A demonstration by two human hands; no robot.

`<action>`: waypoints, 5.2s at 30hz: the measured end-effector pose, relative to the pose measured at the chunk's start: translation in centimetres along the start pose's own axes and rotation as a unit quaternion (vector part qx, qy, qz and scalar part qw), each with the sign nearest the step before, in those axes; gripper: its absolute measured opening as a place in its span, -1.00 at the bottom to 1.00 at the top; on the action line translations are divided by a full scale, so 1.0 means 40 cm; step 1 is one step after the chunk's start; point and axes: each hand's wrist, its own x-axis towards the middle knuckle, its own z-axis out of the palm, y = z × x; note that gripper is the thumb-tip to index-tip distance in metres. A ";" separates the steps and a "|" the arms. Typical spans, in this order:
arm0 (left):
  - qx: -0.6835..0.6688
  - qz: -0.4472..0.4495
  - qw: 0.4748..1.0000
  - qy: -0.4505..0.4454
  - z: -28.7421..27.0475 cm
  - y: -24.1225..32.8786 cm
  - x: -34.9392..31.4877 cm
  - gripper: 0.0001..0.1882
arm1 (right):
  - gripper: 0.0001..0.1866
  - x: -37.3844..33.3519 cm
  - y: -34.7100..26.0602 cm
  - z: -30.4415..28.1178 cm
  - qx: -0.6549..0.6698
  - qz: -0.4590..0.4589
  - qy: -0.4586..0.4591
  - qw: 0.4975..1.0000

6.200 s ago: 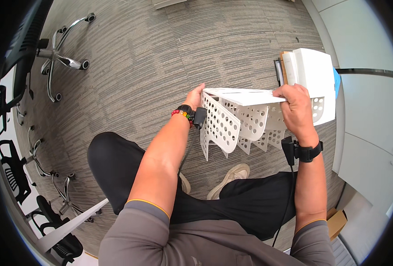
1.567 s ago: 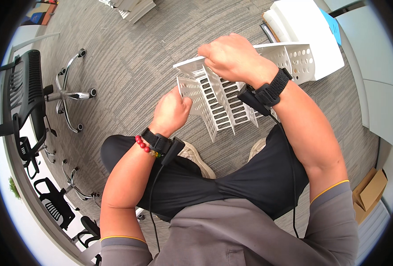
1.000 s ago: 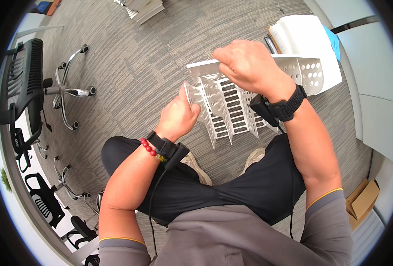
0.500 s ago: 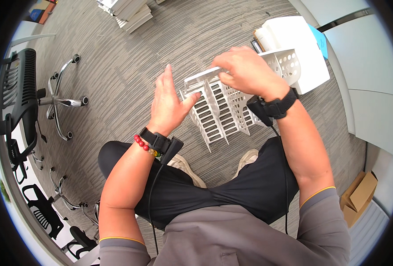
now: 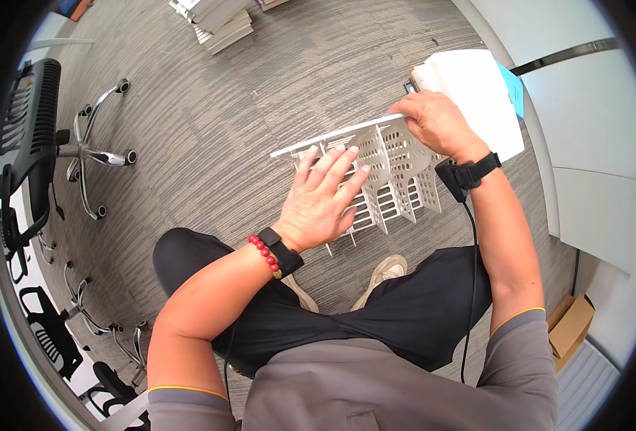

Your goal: Assemble a white plastic magazine rack or organizer.

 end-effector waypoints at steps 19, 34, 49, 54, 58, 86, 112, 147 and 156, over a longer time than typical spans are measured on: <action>0.067 0.001 0.996 -0.056 -0.001 0.002 -0.006 -0.21 | -0.93 0.040 -0.062 -0.183 -0.032 -0.051 0.135 0.989; 0.062 -0.008 0.996 -0.068 -0.009 0.001 -0.020 -0.23 | -0.89 0.061 -0.122 -0.357 -0.007 -0.032 0.115 0.993; 0.071 -0.056 0.990 -0.104 -0.041 0.019 -0.041 -0.08 | -0.83 0.062 -0.126 -0.350 0.014 -0.009 0.122 0.992; 0.088 -0.040 0.989 -0.110 -0.033 0.027 -0.031 -0.07 | -0.83 0.066 -0.128 -0.347 0.015 -0.025 0.134 0.991; 0.070 -0.033 0.991 -0.111 -0.030 0.028 -0.027 -0.07 | -0.83 0.063 -0.124 -0.350 0.020 -0.019 0.123 0.992; 0.082 -0.048 0.988 -0.122 -0.056 0.017 -0.038 -0.04 | -0.87 0.056 -0.144 -0.353 0.030 -0.056 0.118 0.991; 0.075 -0.102 0.984 -0.127 -0.066 0.013 -0.076 -0.04 | -0.87 0.057 -0.111 -0.346 0.028 -0.037 0.114 0.992; 0.051 -0.045 0.992 -0.104 -0.056 -0.011 -0.048 -0.01 | -0.94 0.048 -0.082 -0.337 -0.004 -0.052 0.122 0.991; 0.026 -0.051 0.994 -0.096 -0.051 -0.013 -0.063 0.08 | -0.98 0.049 -0.086 -0.334 -0.009 -0.073 0.149 0.986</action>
